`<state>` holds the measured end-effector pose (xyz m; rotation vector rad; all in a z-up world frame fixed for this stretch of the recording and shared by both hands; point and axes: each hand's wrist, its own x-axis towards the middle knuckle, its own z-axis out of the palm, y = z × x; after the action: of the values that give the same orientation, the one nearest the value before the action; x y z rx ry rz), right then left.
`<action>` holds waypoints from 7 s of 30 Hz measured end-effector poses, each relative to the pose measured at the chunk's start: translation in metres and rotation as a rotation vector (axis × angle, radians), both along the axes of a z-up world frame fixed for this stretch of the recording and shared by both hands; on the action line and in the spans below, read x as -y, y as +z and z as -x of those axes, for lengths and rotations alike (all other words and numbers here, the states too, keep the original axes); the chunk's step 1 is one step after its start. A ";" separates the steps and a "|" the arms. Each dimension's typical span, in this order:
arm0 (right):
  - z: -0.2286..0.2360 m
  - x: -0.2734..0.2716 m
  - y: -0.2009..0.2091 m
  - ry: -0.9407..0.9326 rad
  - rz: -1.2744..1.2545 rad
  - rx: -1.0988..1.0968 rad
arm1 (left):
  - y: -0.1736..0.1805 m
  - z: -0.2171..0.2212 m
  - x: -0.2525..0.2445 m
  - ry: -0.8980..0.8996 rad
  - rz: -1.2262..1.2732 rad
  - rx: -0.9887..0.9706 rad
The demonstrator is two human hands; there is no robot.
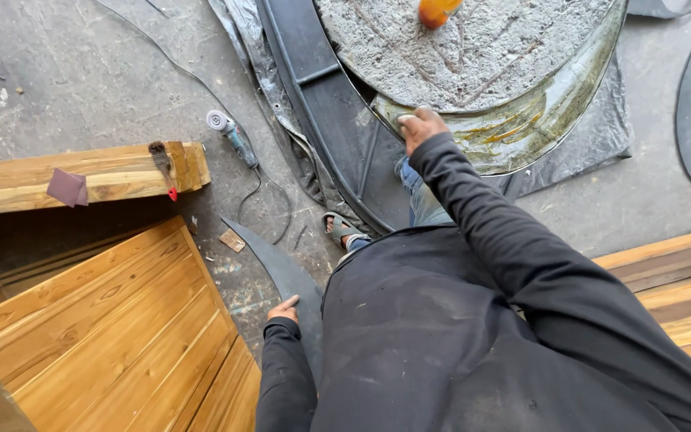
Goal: The person stands over large metal art pieces laid on plastic sheeting on the floor and pours liquid from a plastic bottle onto a large round metal disc, spreading it along the edge by hand. The person then picks up curved metal cutout pieces and holds one while handling the bottle.
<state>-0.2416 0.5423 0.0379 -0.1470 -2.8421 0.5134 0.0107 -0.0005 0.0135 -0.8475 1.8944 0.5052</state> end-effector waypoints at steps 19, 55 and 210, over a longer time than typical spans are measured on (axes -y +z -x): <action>-0.050 -0.072 0.063 0.406 -0.242 0.174 | 0.000 -0.014 0.005 0.009 0.036 0.076; -0.090 -0.144 0.112 0.031 -0.082 0.553 | 0.013 0.070 -0.034 0.141 -0.069 -0.153; -0.147 -0.209 0.007 -0.017 -0.038 0.248 | -0.049 0.075 -0.065 -0.195 0.010 -0.011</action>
<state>-0.0951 0.7510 0.0449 -0.2436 -3.0866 0.4669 -0.0639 0.0646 -0.0356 -0.6583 1.9667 0.3822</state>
